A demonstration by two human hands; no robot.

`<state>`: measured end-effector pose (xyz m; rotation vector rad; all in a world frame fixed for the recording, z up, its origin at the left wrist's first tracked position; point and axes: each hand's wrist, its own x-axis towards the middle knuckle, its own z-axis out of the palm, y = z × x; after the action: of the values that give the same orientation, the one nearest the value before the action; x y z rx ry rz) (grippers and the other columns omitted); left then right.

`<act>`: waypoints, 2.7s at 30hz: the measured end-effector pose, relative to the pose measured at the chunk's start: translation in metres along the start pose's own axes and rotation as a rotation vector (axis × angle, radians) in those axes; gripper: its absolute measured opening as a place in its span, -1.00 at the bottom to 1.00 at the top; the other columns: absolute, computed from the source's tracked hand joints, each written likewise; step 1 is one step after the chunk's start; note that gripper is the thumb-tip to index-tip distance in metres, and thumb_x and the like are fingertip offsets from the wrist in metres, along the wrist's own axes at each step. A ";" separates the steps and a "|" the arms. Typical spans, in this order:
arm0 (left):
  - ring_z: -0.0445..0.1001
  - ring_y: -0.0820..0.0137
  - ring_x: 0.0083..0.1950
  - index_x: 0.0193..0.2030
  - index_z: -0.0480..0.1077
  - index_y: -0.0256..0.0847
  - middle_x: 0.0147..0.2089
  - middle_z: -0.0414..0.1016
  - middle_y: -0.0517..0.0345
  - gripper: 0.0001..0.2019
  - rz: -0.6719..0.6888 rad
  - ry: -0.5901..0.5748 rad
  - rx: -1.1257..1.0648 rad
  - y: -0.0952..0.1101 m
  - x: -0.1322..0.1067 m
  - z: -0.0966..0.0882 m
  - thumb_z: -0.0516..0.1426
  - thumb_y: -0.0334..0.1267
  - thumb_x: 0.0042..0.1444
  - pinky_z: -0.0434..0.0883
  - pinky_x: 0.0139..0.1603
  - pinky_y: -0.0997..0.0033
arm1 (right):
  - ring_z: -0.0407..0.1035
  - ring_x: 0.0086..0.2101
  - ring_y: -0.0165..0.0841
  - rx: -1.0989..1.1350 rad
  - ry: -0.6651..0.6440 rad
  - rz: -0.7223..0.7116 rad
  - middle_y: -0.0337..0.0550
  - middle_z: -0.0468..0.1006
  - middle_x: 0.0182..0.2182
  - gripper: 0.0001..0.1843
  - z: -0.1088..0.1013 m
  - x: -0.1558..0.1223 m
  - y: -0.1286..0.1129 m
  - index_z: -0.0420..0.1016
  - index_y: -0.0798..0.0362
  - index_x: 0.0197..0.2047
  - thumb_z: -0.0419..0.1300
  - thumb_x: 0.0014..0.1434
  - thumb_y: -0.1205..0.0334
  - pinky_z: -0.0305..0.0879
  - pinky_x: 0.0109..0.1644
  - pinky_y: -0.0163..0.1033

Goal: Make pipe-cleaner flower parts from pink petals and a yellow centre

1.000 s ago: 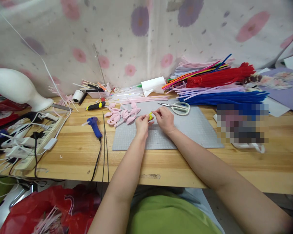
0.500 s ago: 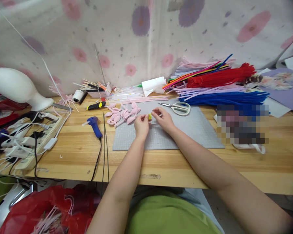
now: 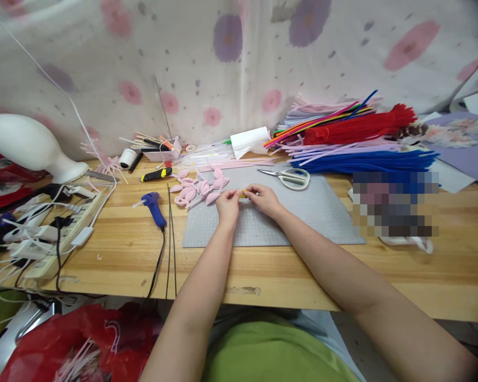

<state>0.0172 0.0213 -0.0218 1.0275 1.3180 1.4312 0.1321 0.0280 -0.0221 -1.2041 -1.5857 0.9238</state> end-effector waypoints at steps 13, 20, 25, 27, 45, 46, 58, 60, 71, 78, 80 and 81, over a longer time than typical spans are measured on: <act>0.35 0.52 -0.47 -0.44 0.40 -0.30 -0.53 0.40 0.20 -0.82 -0.090 -0.096 -0.042 0.009 -0.003 -0.001 0.21 -0.23 -0.18 0.27 -0.51 0.54 | 0.13 -0.60 -0.52 0.330 0.058 0.139 -0.30 0.32 -0.63 -0.73 -0.001 0.002 -0.001 0.33 0.09 -0.54 0.19 -0.17 0.04 0.10 -0.51 -0.35; 0.26 0.59 -0.56 -0.55 0.33 -0.30 -0.63 0.29 0.28 -0.83 -0.191 -0.154 -0.211 0.017 -0.003 -0.006 0.23 -0.29 -0.27 0.28 -0.51 0.53 | 0.13 -0.61 -0.56 0.514 -0.051 0.234 -0.31 0.34 -0.63 -0.69 -0.003 -0.001 -0.007 0.34 0.10 -0.54 0.26 -0.24 0.03 0.05 -0.52 -0.37; 0.32 0.55 -0.50 -0.49 0.33 -0.30 -0.53 0.35 0.23 -0.77 -0.184 -0.226 -0.190 0.018 -0.004 -0.007 0.23 -0.22 -0.29 0.34 -0.53 0.51 | 0.12 -0.62 -0.56 0.491 -0.041 0.236 -0.32 0.33 -0.64 -0.69 -0.004 -0.001 -0.007 0.34 0.11 -0.55 0.25 -0.22 0.03 0.03 -0.52 -0.37; 0.33 0.54 -0.49 -0.48 0.33 -0.30 -0.50 0.36 0.21 -0.76 -0.173 -0.215 -0.162 0.019 -0.005 -0.006 0.23 -0.21 -0.28 0.34 -0.55 0.51 | 0.11 -0.63 -0.56 0.448 -0.034 0.220 -0.32 0.32 -0.64 -0.70 -0.005 -0.001 -0.007 0.32 0.10 -0.56 0.23 -0.20 0.03 0.02 -0.53 -0.36; 0.29 0.55 -0.52 -0.49 0.32 -0.28 -0.56 0.33 0.25 -0.83 -0.073 -0.228 0.009 0.015 0.000 -0.007 0.21 -0.26 -0.19 0.30 -0.51 0.53 | 0.09 -0.61 -0.56 0.390 -0.142 0.178 -0.35 0.26 -0.62 -0.71 -0.007 -0.001 -0.008 0.31 0.10 -0.48 0.21 -0.22 0.07 0.04 -0.53 -0.37; 0.30 0.55 -0.52 -0.49 0.33 -0.28 -0.55 0.33 0.25 -0.84 -0.050 -0.213 0.037 0.013 0.001 -0.008 0.21 -0.26 -0.19 0.30 -0.50 0.53 | 0.10 -0.61 -0.55 0.374 -0.145 0.180 -0.35 0.26 -0.62 -0.71 -0.007 -0.001 -0.008 0.30 0.10 -0.49 0.21 -0.22 0.07 0.04 -0.53 -0.37; 0.39 0.46 -0.38 -0.34 0.41 -0.26 -0.38 0.45 0.11 -0.80 0.062 -0.185 0.140 -0.004 0.005 -0.008 0.17 -0.20 -0.11 0.31 -0.42 0.50 | 0.15 -0.58 -0.47 0.006 0.017 0.143 -0.31 0.29 -0.64 -0.84 0.003 0.003 0.006 0.30 0.06 -0.49 0.10 -0.09 0.14 0.04 -0.50 -0.34; 0.38 0.47 -0.41 -0.36 0.41 -0.28 -0.40 0.45 0.11 -0.80 0.041 -0.179 0.128 -0.006 0.006 -0.008 0.16 -0.20 -0.10 0.30 -0.44 0.50 | 0.16 -0.57 -0.46 -0.006 0.020 0.137 -0.30 0.31 -0.64 -0.83 0.002 0.003 0.005 0.32 0.07 -0.48 0.11 -0.09 0.14 0.04 -0.49 -0.34; 0.33 0.51 -0.48 -0.49 0.32 -0.23 -0.56 0.36 0.23 -0.84 0.079 -0.077 0.221 -0.008 0.008 -0.008 0.19 -0.22 -0.13 0.27 -0.39 0.51 | 0.20 -0.48 -0.42 -0.103 0.050 0.033 -0.23 0.37 -0.54 -0.89 0.002 0.003 -0.002 0.33 0.07 -0.51 0.10 -0.05 0.20 0.08 -0.37 -0.30; 0.33 0.53 -0.52 -0.54 0.28 -0.24 -0.61 0.32 0.27 -0.83 0.026 -0.099 0.104 0.001 0.003 -0.006 0.20 -0.23 -0.15 0.28 -0.44 0.51 | 0.18 -0.49 -0.44 0.059 -0.011 0.031 -0.26 0.35 -0.55 -0.85 -0.002 0.001 -0.004 0.33 0.07 -0.47 0.11 -0.08 0.16 0.09 -0.40 -0.32; 0.36 0.51 -0.48 -0.49 0.31 -0.25 -0.53 0.38 0.24 -0.83 -0.013 -0.142 0.019 0.005 0.002 -0.006 0.20 -0.23 -0.17 0.30 -0.46 0.51 | 0.15 -0.52 -0.47 0.136 -0.021 0.064 -0.29 0.33 -0.57 -0.80 -0.002 0.002 -0.003 0.31 0.08 -0.48 0.13 -0.11 0.11 0.07 -0.44 -0.34; 0.38 0.50 -0.45 -0.45 0.34 -0.26 -0.47 0.42 0.21 -0.82 -0.031 -0.167 -0.026 0.007 0.001 -0.006 0.21 -0.23 -0.18 0.31 -0.45 0.51 | 0.14 -0.54 -0.48 0.161 -0.025 0.079 -0.30 0.32 -0.58 -0.78 -0.002 0.002 -0.003 0.31 0.08 -0.48 0.14 -0.13 0.09 0.06 -0.46 -0.34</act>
<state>0.0106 0.0207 -0.0155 1.0809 1.1870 1.3066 0.1330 0.0290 -0.0181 -1.1518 -1.4617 1.0994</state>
